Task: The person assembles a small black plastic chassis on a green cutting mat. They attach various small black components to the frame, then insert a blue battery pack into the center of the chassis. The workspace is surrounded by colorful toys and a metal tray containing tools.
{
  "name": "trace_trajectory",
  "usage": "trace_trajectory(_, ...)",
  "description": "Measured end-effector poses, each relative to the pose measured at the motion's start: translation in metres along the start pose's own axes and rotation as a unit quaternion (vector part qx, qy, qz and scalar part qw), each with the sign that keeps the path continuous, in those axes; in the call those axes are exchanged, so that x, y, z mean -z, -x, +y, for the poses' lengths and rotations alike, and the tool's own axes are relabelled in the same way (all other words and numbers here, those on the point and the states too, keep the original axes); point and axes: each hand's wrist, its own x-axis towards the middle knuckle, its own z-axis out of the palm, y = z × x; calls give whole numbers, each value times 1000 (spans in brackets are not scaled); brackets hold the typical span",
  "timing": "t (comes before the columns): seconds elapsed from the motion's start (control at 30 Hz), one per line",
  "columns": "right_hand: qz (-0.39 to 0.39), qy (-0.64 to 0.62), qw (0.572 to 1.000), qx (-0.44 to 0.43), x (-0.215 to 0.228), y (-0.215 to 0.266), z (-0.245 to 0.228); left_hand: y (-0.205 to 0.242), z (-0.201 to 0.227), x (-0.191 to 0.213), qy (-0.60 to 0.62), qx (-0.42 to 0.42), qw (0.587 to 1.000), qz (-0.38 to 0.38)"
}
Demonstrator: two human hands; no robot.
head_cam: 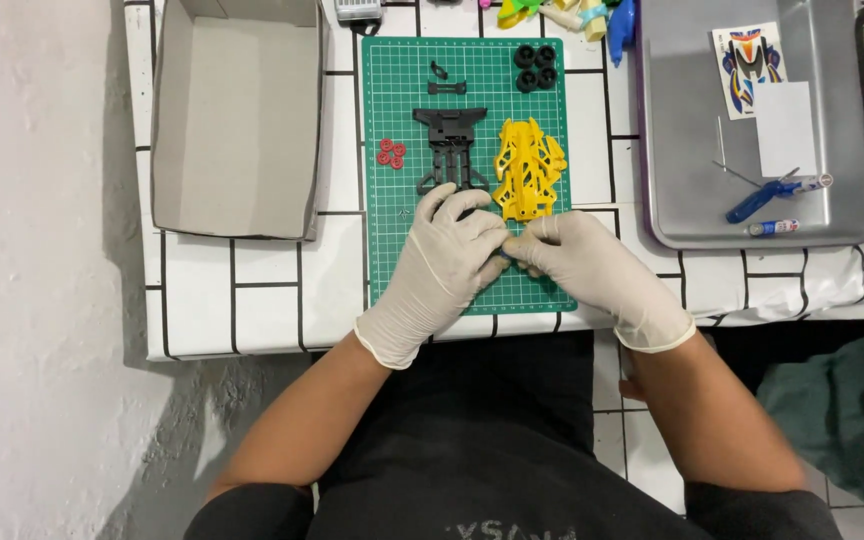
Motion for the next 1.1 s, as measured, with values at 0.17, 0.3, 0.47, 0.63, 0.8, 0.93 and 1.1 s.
trace_trajectory(0.17,-5,8,1000,14,-3,-5,14,-2,4,1,25,3,1000,-1)
trace_trajectory(0.3,-2,23,1000,16,-4,-8,19,-5,2,0,29,-6,999,12)
trace_trajectory(0.47,-12,34,999,2,-2,-8,10,-2,1,-2,16,-4,1000,-8)
trace_trajectory(0.63,-17,31,999,-27,-2,-12,13,-3,-2,-3,12,-11,1000,-12)
trace_trajectory(0.8,-13,21,999,-19,-4,-12,11,-3,1,-2,14,-2,1000,-13)
trace_trajectory(0.93,0,30,1000,10,-5,-11,14,-3,1,-3,24,-1,1000,-4)
trace_trajectory(1.1,3,27,1000,-7,-6,-8,11,0,-2,-5,7,-15,1000,6)
